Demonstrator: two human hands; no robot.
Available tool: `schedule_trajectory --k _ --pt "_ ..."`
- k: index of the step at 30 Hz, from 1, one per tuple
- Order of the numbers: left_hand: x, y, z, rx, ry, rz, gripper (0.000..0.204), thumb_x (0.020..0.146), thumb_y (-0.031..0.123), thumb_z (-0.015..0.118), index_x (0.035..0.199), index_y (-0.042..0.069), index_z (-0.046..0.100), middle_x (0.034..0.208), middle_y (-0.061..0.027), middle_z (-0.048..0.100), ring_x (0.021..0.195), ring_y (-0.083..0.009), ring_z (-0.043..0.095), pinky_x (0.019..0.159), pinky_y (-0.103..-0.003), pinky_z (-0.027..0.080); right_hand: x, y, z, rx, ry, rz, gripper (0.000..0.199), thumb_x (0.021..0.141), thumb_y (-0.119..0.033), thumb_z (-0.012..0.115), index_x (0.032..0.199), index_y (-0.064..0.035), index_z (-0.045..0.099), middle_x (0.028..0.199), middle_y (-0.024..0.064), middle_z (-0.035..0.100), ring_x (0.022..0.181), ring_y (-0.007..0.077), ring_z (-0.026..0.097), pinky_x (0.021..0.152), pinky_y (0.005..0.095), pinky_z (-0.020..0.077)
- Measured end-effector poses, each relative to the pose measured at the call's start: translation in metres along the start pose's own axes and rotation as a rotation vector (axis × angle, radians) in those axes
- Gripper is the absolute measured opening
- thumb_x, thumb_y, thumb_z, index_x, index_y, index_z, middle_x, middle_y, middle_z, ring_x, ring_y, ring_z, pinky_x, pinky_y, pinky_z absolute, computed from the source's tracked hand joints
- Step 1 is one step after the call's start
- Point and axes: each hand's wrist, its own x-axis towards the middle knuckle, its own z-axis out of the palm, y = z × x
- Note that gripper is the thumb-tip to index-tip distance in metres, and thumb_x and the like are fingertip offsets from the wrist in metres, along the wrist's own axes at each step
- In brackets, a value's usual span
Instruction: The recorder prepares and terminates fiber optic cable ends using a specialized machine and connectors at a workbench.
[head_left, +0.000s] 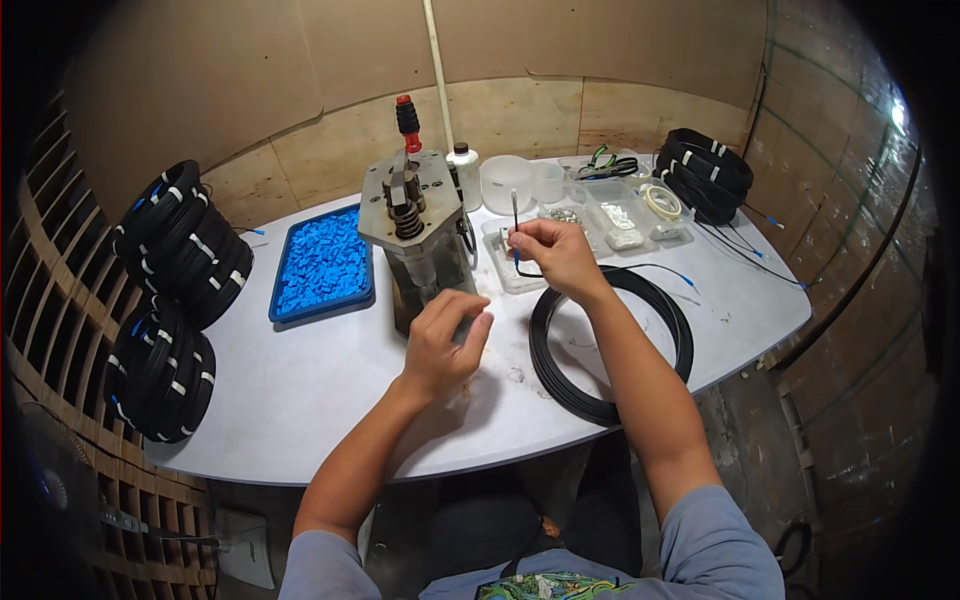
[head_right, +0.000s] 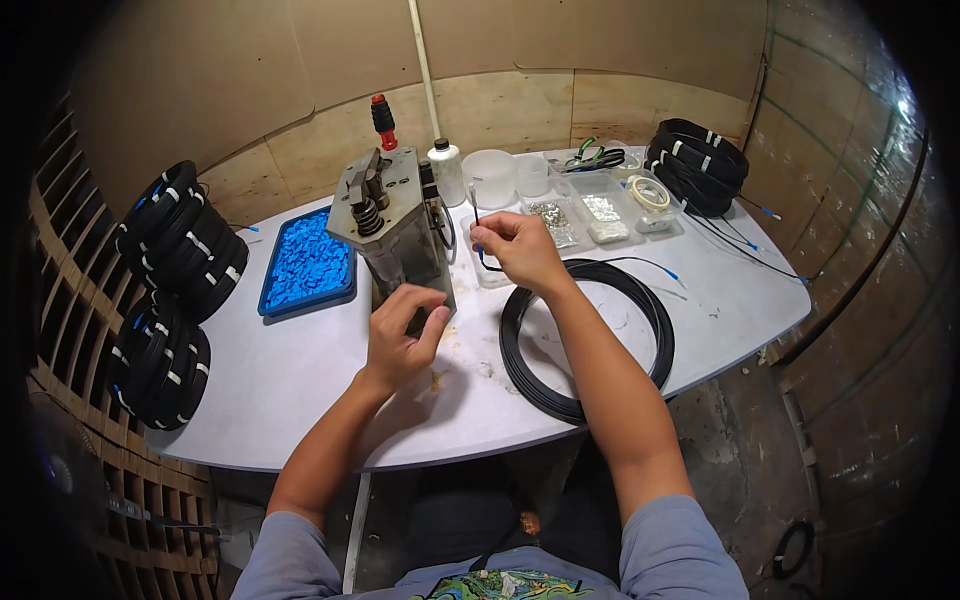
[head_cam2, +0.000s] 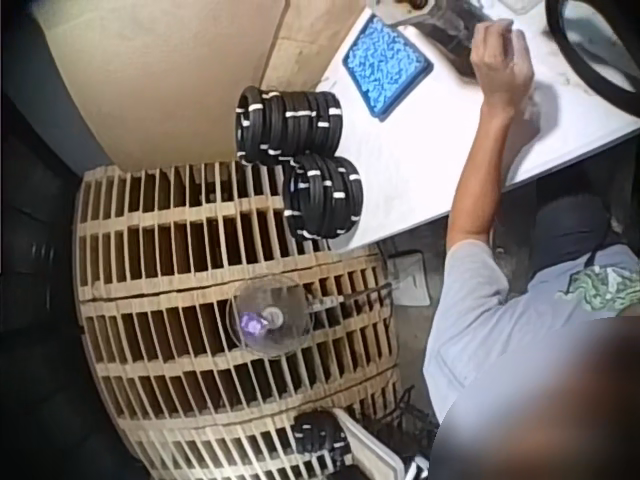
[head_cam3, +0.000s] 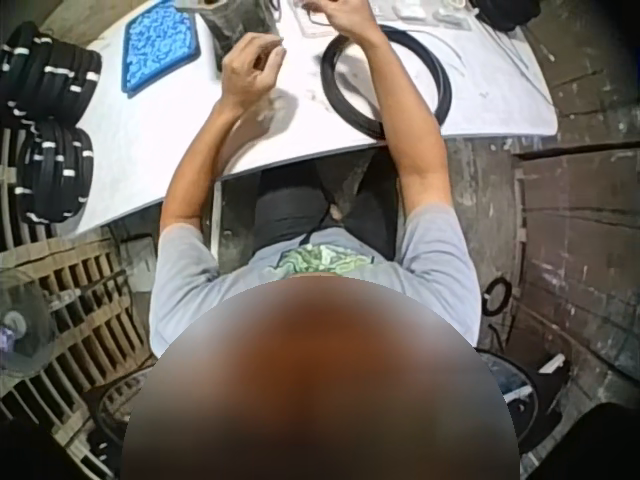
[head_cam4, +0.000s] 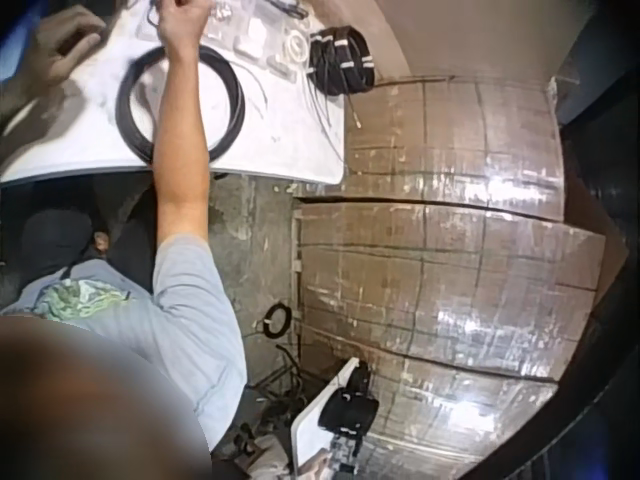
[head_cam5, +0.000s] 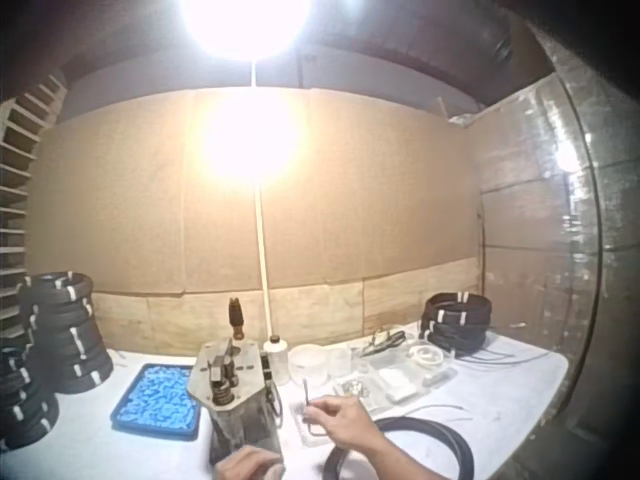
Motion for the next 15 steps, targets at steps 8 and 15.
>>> schedule_trajectory --k 8,15 --pt "0.056 -0.012 0.063 -0.069 0.044 -0.333 0.029 0.089 0.017 0.068 0.110 -0.003 0.069 0.099 -0.0176 0.071 0.083 -0.0277 0.071 0.073 -0.038 0.055 0.023 -0.013 -0.024 0.140 0.005 0.059 0.020 0.095 -0.017 0.072 0.103 0.0001 0.072 0.093 0.0054 0.073 0.086 0.0116 0.067 0.080 0.0275 0.0545" --pt "0.059 -0.019 0.099 -0.169 0.182 -0.423 0.020 0.089 0.016 0.071 0.102 0.000 0.074 0.087 -0.0154 0.074 0.074 -0.0218 0.073 0.063 -0.032 0.054 0.013 0.008 -0.030 0.299 0.024 0.052 0.020 0.094 -0.017 0.073 0.104 0.0001 0.073 0.094 0.0054 0.074 0.087 0.0112 0.065 0.083 0.0274 0.0520"
